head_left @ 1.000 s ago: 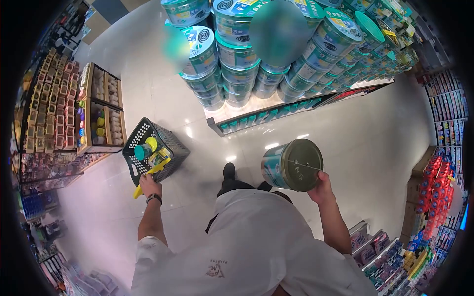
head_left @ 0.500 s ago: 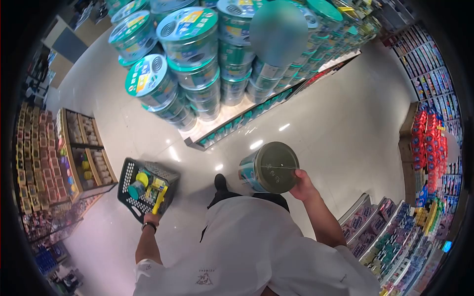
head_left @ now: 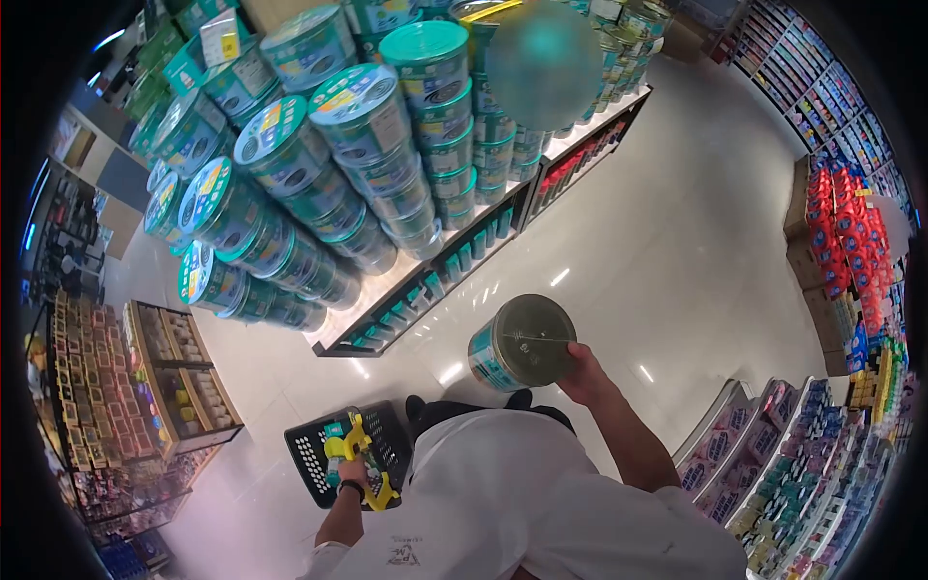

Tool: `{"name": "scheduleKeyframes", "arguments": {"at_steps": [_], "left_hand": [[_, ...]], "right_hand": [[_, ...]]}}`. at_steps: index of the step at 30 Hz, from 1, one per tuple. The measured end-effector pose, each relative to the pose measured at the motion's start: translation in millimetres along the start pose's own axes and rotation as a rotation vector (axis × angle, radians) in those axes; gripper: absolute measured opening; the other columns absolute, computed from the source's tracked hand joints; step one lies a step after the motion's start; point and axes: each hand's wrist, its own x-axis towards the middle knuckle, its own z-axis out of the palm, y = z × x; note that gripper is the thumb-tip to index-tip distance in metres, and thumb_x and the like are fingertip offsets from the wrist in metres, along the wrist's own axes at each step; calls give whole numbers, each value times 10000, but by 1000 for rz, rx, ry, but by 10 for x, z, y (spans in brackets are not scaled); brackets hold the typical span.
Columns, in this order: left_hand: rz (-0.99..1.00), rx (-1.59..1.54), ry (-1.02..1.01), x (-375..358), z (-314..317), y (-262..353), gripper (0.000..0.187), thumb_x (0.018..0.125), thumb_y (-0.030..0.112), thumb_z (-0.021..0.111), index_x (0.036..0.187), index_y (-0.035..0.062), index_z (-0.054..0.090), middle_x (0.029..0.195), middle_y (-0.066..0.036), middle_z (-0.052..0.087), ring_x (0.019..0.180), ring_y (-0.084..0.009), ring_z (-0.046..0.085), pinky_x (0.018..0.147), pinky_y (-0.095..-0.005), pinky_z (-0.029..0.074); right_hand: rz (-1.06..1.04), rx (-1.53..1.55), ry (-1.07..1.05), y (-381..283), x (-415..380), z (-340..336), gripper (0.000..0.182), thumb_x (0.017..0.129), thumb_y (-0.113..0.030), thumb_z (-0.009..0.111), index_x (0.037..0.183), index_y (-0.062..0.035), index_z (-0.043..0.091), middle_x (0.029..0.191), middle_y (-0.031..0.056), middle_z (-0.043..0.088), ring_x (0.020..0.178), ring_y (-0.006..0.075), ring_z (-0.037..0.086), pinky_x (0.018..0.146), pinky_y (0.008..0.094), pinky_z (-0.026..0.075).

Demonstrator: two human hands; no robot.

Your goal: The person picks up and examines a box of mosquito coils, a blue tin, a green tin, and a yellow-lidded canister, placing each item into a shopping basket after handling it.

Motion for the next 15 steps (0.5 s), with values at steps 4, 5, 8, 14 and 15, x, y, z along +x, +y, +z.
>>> {"name": "scheduleKeyframes", "arguments": {"at_steps": [4, 5, 8, 14, 15], "left_hand": [[41, -52, -26, -450, 262, 936, 346, 888, 309, 607, 826, -24, 673, 672, -164, 663, 606, -287, 678, 565, -405, 517], [-55, -214, -31, -537, 312, 1144, 323, 884, 287, 597, 798, -18, 660, 647, -140, 644, 553, -259, 646, 524, -384, 497], [-130, -424, -22, -785, 432, 1726, 293, 876, 236, 585, 737, -19, 622, 612, -113, 613, 480, -230, 587, 459, -348, 450], [-219, -719, 63, -835, 846, 2328, 111, 836, 108, 605, 742, 49, 595, 674, -83, 615, 462, -199, 557, 424, -339, 418], [-218, -717, 53, -418, 1038, 1922, 111, 836, 108, 605, 742, 49, 595, 674, -83, 615, 462, -199, 557, 424, -339, 418]], "right_hand": [[-1, -2, -22, -629, -127, -352, 692, 886, -512, 647, 1385, -46, 532, 1341, 86, 610, 1241, 238, 557, 1076, 418, 411], [2, -4, -23, -748, -126, -470, 692, 886, -512, 647, 1385, -46, 532, 1341, 86, 610, 1241, 238, 557, 1076, 418, 411], [5, -16, -10, -1114, -24, -803, 691, 877, -508, 658, 1387, -61, 531, 1343, 81, 607, 1241, 236, 557, 1072, 418, 413], [-61, -6, 46, -1862, 455, -1364, 726, 878, -510, 641, 1403, -30, 499, 1372, 112, 583, 1241, 252, 556, 1037, 453, 433], [-62, -21, 64, -2004, 534, -1457, 725, 877, -512, 641, 1402, -31, 501, 1366, 110, 588, 1241, 250, 557, 1035, 453, 435]]}}
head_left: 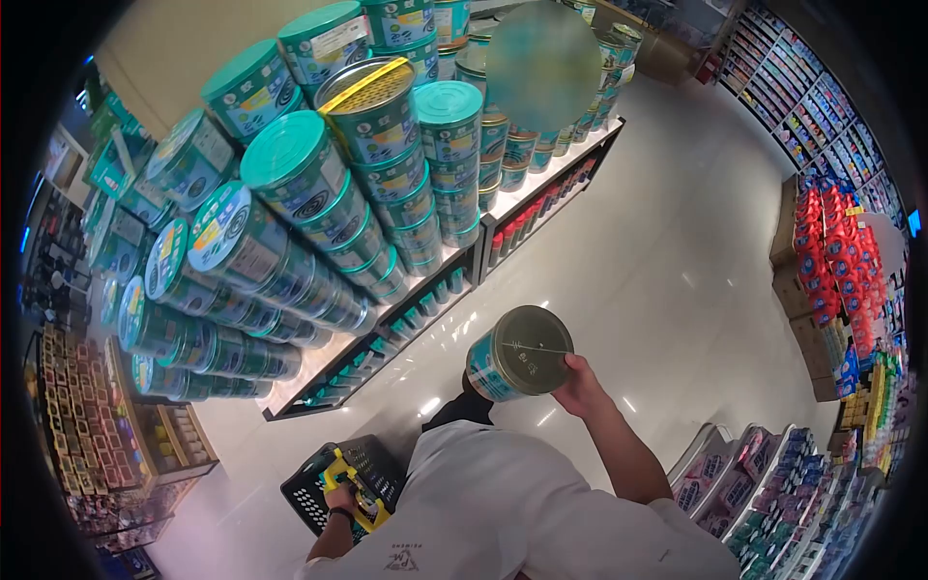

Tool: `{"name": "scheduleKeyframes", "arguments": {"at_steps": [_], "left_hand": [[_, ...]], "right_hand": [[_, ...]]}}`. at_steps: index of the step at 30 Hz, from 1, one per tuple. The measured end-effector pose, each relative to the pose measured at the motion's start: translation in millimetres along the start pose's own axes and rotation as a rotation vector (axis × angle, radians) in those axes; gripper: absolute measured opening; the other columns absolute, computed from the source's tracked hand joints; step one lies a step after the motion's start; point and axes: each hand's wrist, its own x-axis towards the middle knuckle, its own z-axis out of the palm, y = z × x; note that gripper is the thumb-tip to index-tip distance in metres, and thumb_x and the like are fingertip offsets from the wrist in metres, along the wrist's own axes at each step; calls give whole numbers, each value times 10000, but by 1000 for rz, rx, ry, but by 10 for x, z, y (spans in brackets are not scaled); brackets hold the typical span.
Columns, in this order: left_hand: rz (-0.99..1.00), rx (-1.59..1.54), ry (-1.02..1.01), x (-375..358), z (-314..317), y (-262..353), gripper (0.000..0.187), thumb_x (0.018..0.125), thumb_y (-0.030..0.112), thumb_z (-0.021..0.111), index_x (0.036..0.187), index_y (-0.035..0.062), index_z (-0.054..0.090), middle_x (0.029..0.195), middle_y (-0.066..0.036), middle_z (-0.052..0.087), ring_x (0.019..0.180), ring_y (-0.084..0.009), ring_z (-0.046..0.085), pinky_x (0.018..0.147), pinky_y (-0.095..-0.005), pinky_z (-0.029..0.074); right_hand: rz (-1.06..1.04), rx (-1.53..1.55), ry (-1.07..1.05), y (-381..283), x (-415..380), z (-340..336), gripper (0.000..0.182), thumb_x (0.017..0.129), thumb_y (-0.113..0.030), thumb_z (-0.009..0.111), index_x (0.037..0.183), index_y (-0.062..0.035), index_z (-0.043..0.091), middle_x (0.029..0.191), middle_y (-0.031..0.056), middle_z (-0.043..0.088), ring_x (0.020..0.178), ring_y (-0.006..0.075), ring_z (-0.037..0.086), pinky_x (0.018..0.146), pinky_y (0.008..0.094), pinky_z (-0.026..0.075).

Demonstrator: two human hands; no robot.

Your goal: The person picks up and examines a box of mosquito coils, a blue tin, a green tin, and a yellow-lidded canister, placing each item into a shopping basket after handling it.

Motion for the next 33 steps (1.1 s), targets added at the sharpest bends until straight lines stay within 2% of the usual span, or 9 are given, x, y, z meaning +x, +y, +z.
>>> {"name": "scheduleKeyframes", "arguments": {"at_steps": [1, 2, 4, 9, 15, 19, 22, 29, 33], "left_hand": [[199, 477, -37, 293, 26, -318, 45, 842, 95, 594, 853, 62, 622, 705, -74, 619, 549, -237, 603, 460, -380, 443], [-100, 108, -12, -363, 231, 162, 184, 853, 119, 594, 1012, 39, 640, 743, -77, 636, 675, -278, 641, 544, -423, 472], [-136, 114, 13, -446, 449, 81, 214, 851, 138, 601, 1033, 30, 639, 775, -85, 648, 698, -274, 647, 568, -418, 479], [-252, 121, 169, -458, 917, -147, 346, 846, 214, 628, 1114, -5, 634, 902, -117, 692, 788, -261, 671, 664, -397, 509], [-181, 822, 196, -1182, 1934, -18, 455, 860, 341, 650, 1093, -49, 675, 1033, -199, 726, 969, -319, 704, 794, -405, 541], [-265, 602, 299, -1979, 2730, 282, 511, 858, 385, 648, 1112, -58, 677, 1106, -233, 708, 1075, -360, 674, 870, -416, 535], [-187, 862, 135, -2249, 3146, 427, 509, 862, 404, 641, 1092, -49, 684, 1088, -255, 702, 1076, -378, 668, 870, -428, 538], [-133, 492, 293, -2803, 4392, 527, 482, 892, 392, 619, 1041, -61, 689, 1007, -266, 707, 1011, -407, 671, 835, -461, 526], [-58, 584, 284, -2872, 4906, 666, 410, 902, 344, 634, 1064, -28, 695, 962, -210, 727, 948, -379, 687, 785, -449, 521]], "right_hand": [[1, -20, 19, -172, 84, -86, 724, 877, -513, 642, 1400, -32, 503, 1359, 109, 593, 1241, 247, 558, 1032, 454, 437], [5, -26, 30, -355, 135, -165, 724, 877, -513, 642, 1400, -32, 503, 1359, 109, 593, 1241, 247, 558, 1032, 454, 437], [48, 0, 26, -755, 288, -289, 698, 852, -501, 690, 1380, -72, 533, 1312, 75, 625, 1218, 223, 574, 1036, 404, 437], [-4, -104, 50, -1751, 668, -636, 711, 864, -525, 649, 1390, -64, 521, 1333, 95, 613, 1235, 244, 566, 1037, 447, 431], [-25, -211, 25, -2963, 1345, -1091, 760, 864, -568, 622, 1441, -99, 466, 1412, 94, 553, 1246, 259, 563, 1059, 499, 413], [-21, -264, -9, -3780, 1781, -1411, 651, 907, -512, 576, 1382, -73, 498, 1344, 128, 577, 1198, 248, 574, 964, 469, 473], [3, -344, 11, -4361, 2001, -1483, 641, 898, -532, 578, 1363, -99, 494, 1320, 112, 554, 1147, 224, 555, 875, 421, 490], [50, -494, -87, -5386, 2751, -1294, 693, 867, -573, 597, 1377, -120, 472, 1318, 97, 521, 1125, 224, 529, 841, 392, 483], [68, -489, -165, -5652, 3421, -1024, 640, 905, -543, 552, 1389, -130, 487, 1337, 84, 570, 1166, 233, 566, 834, 439, 503]]}}
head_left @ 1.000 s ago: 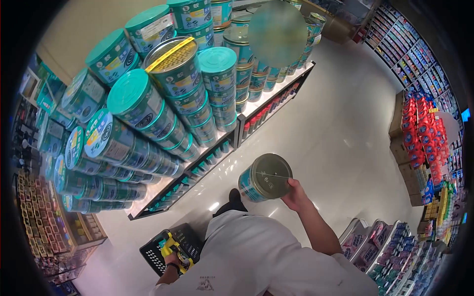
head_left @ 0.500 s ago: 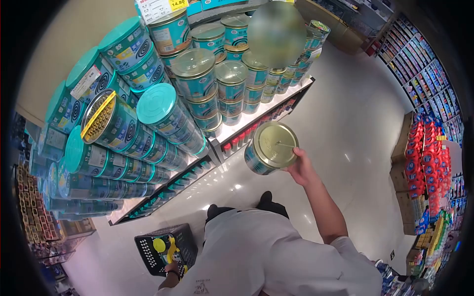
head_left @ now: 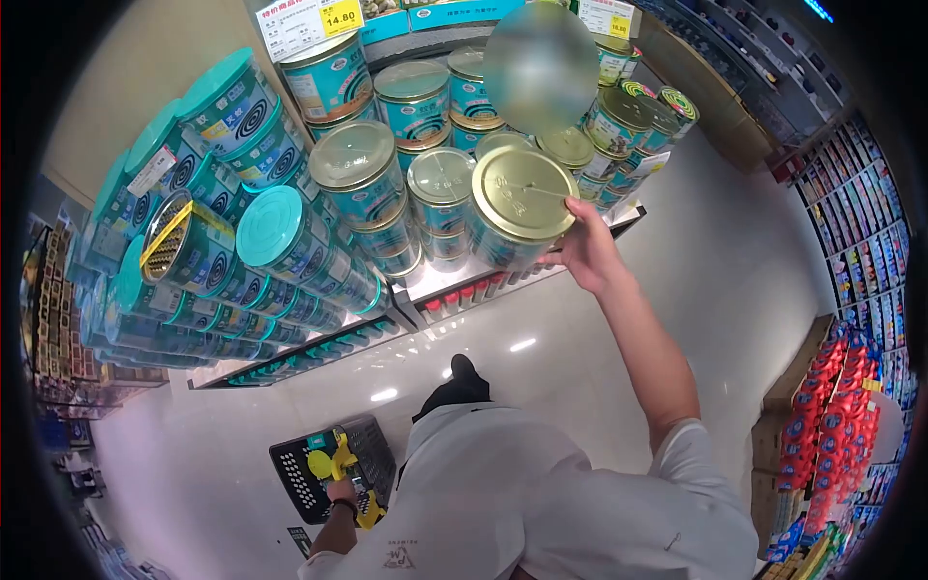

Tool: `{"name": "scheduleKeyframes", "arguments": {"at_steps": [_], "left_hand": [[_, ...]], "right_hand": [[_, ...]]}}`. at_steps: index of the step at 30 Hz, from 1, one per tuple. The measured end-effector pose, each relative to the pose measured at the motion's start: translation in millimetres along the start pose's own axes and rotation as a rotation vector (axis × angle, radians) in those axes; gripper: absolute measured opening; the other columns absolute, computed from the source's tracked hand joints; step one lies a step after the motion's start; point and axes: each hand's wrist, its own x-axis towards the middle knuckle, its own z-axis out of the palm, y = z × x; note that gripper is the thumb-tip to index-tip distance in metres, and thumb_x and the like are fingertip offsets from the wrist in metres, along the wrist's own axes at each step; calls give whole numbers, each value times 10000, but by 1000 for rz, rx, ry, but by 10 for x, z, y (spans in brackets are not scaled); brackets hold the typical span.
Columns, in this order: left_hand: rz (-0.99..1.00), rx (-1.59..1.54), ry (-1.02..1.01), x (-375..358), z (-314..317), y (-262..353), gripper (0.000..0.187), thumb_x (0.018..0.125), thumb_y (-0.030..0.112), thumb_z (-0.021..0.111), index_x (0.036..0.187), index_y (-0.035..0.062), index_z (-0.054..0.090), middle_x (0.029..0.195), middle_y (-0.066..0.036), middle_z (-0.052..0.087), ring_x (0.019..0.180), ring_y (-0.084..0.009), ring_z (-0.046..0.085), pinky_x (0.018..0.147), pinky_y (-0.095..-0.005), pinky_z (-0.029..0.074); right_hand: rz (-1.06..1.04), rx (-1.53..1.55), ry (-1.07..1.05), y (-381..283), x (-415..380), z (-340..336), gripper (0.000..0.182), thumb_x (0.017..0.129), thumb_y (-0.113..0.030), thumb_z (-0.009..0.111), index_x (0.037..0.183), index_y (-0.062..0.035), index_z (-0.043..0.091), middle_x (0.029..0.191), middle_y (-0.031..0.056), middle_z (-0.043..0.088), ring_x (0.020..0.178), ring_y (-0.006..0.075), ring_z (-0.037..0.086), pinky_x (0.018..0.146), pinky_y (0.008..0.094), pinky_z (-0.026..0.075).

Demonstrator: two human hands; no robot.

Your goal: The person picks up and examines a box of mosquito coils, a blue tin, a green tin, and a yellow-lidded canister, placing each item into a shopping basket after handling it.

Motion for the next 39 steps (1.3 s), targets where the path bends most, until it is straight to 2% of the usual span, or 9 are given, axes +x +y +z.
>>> {"name": "scheduleKeyframes", "arguments": {"at_steps": [4, 9, 13, 17, 22, 24, 28, 34, 39], "left_hand": [[275, 218, 12, -80, 351, 268, 355, 990, 336, 499, 1053, 64, 718, 904, -188, 718, 901, -372, 681, 787, -464, 515], [-101, -115, 39, -501, 224, 1071, 431, 880, 364, 670, 961, -59, 699, 930, -214, 720, 885, -351, 698, 767, -437, 529], [-144, -325, 103, -602, 387, 1304, 450, 849, 347, 717, 942, -93, 689, 877, -221, 715, 821, -351, 704, 719, -423, 529], [-84, -166, 138, -561, 624, 1393, 418, 868, 331, 715, 943, -80, 694, 832, -213, 712, 799, -344, 704, 709, -425, 523], [-240, -349, 119, -763, 718, 1721, 470, 866, 420, 710, 1009, -28, 712, 935, -238, 719, 937, -410, 687, 793, -464, 536], [-116, -152, 188, -917, 692, 1904, 518, 874, 457, 687, 1036, -35, 704, 972, -259, 710, 978, -416, 677, 817, -471, 531], [-237, -4, 131, -972, 843, 2089, 576, 871, 490, 676, 1055, -55, 692, 1033, -284, 693, 1038, -399, 666, 871, -475, 529], [-199, 0, 64, -1460, 807, 2612, 474, 886, 415, 638, 1011, -36, 715, 1023, -258, 706, 1005, -396, 680, 861, -482, 539], [-115, -32, 5, -1881, 948, 2959, 464, 886, 402, 633, 1048, -27, 705, 1016, -256, 706, 1016, -392, 677, 883, -473, 539]], "right_hand": [[-54, -74, -60, -389, 604, 240, 640, 893, -563, 557, 1359, -127, 498, 1297, 110, 574, 1089, 248, 563, 824, 457, 482], [10, -161, -160, -726, 1309, 493, 645, 864, -558, 606, 1319, -115, 494, 1274, 107, 538, 1044, 250, 533, 727, 375, 473], [71, -187, -214, -784, 1688, 572, 633, 839, -534, 650, 1278, -105, 493, 1253, 98, 506, 1022, 242, 511, 696, 368, 457], [128, -187, -199, -640, 2009, 524, 557, 857, -502, 633, 1237, -109, 523, 1236, 90, 518, 1062, 244, 517, 744, 370, 474], [141, -240, -251, -652, 1904, 477, 546, 954, -476, 579, 1357, -114, 514, 1319, 86, 505, 1173, 240, 486, 845, 385, 501], [154, -256, -271, -608, 2020, 406, 563, 979, -475, 564, 1399, -108, 492, 1351, 86, 494, 1216, 249, 466, 866, 403, 508], [132, -167, -351, -631, 2005, 385, 604, 953, -450, 625, 1382, -51, 476, 1414, 123, 462, 1328, 279, 390, 962, 473, 463], [37, -166, -356, -417, 1820, -38, 604, 978, -412, 601, 1427, -38, 447, 1368, 119, 494, 1302, 224, 429, 989, 435, 464], [12, -517, -492, -108, 1623, -849, 471, 965, -243, 641, 1357, -11, 525, 1360, 119, 519, 1207, 199, 543, 981, 343, 471]]}}
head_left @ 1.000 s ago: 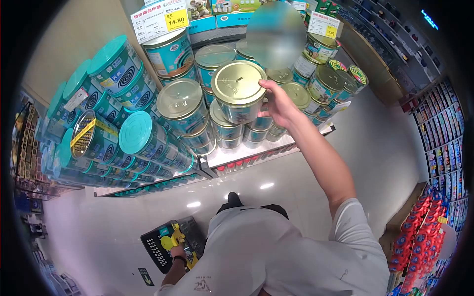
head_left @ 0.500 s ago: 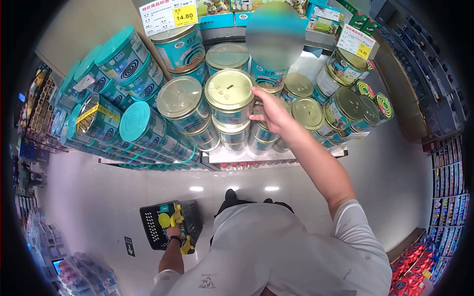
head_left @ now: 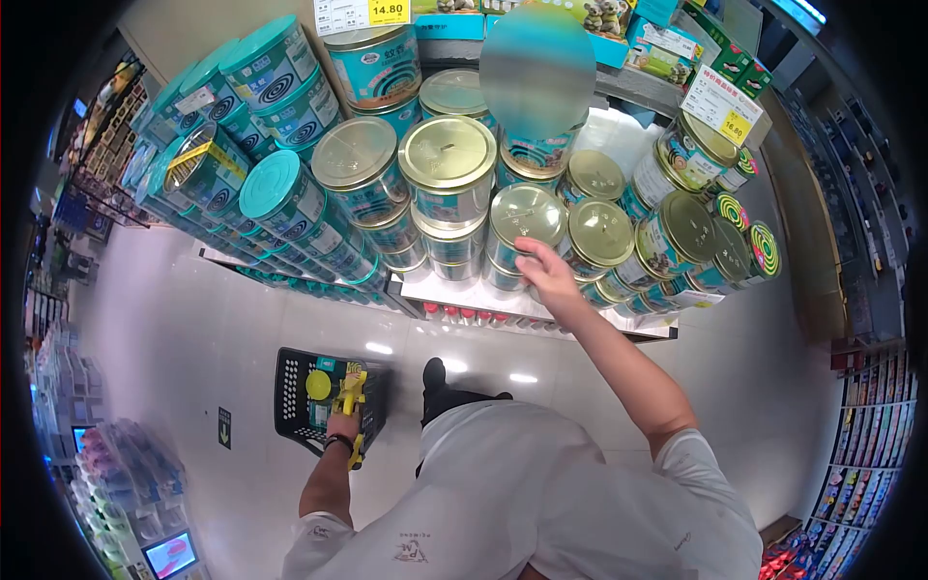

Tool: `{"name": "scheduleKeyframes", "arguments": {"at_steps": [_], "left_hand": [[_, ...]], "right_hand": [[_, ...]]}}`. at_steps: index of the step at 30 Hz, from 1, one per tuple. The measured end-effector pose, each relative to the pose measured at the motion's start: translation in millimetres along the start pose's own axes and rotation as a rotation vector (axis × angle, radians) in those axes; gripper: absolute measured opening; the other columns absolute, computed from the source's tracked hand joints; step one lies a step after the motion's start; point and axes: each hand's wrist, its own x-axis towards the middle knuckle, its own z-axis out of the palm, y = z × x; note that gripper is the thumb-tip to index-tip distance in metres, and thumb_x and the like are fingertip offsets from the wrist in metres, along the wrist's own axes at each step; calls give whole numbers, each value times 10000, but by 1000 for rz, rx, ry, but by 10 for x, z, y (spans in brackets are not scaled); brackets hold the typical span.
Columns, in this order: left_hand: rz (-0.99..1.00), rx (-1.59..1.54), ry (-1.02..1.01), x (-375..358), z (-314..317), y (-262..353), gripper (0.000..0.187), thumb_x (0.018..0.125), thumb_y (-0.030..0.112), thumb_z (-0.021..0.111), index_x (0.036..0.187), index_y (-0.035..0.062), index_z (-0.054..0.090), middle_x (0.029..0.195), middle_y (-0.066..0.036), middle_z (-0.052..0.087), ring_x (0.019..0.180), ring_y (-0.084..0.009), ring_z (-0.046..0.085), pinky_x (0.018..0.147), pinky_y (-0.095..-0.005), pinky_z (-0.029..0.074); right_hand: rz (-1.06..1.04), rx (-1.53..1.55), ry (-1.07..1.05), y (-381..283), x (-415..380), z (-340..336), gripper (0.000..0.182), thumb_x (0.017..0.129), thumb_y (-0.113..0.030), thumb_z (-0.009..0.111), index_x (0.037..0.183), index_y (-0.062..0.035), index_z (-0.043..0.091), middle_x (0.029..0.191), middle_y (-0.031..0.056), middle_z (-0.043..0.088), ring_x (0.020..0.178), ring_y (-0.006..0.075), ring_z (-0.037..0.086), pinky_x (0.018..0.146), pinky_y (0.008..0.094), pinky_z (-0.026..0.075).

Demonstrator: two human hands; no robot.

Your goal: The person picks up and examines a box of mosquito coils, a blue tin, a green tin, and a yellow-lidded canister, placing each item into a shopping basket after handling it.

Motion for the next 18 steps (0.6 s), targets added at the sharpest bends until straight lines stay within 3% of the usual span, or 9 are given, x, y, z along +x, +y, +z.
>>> {"name": "scheduleKeyframes", "arguments": {"at_steps": [1, 3, 5, 7, 11, 18], "left_hand": [[33, 25, -8, -68, 51, 25, 463, 884, 400, 635, 1057, -24, 702, 1011, -253, 708, 1016, -395, 678, 883, -469, 544], [33, -3, -22, -301, 126, 70, 468, 872, 414, 645, 1041, -18, 705, 1015, -242, 711, 1021, -388, 681, 889, -464, 550], [-48, 56, -95, -551, 168, 146, 452, 860, 416, 651, 1013, -5, 715, 1021, -230, 714, 1027, -373, 685, 904, -468, 546], [11, 137, -118, -624, 394, 10, 438, 849, 418, 652, 994, 11, 722, 1022, -221, 717, 1019, -366, 687, 908, -480, 541], [97, 237, -214, -1101, 461, -83, 414, 854, 414, 625, 1015, 49, 736, 1024, -199, 723, 973, -356, 697, 868, -466, 555], [182, 424, -362, -1623, 509, -460, 393, 812, 434, 644, 1021, 118, 748, 1026, -142, 735, 986, -331, 693, 866, -431, 551]], "right_hand": [[2, -1, -9, 120, -92, -61, 471, 965, -243, 641, 1357, -11, 525, 1360, 119, 519, 1207, 199, 543, 981, 343, 471], [-335, -195, 78, 214, -305, -96, 380, 937, -167, 661, 1273, -6, 587, 1337, 118, 544, 1162, 195, 577, 930, 310, 495], [-355, -238, 133, 288, -466, -138, 329, 929, -146, 659, 1225, -10, 611, 1316, 116, 556, 1146, 193, 585, 897, 313, 514], [-391, -389, 132, 359, -584, -208, 309, 936, -145, 652, 1216, -20, 616, 1314, 115, 559, 1145, 199, 587, 889, 312, 516], [-224, -288, 55, 901, -695, -297, 294, 932, -145, 661, 1197, -22, 629, 1279, 120, 577, 1094, 212, 608, 848, 316, 526], [67, -571, -141, 1690, -1029, -521, 399, 934, -289, 670, 1215, -9, 635, 1200, 162, 644, 1040, 252, 641, 869, 341, 523]]}}
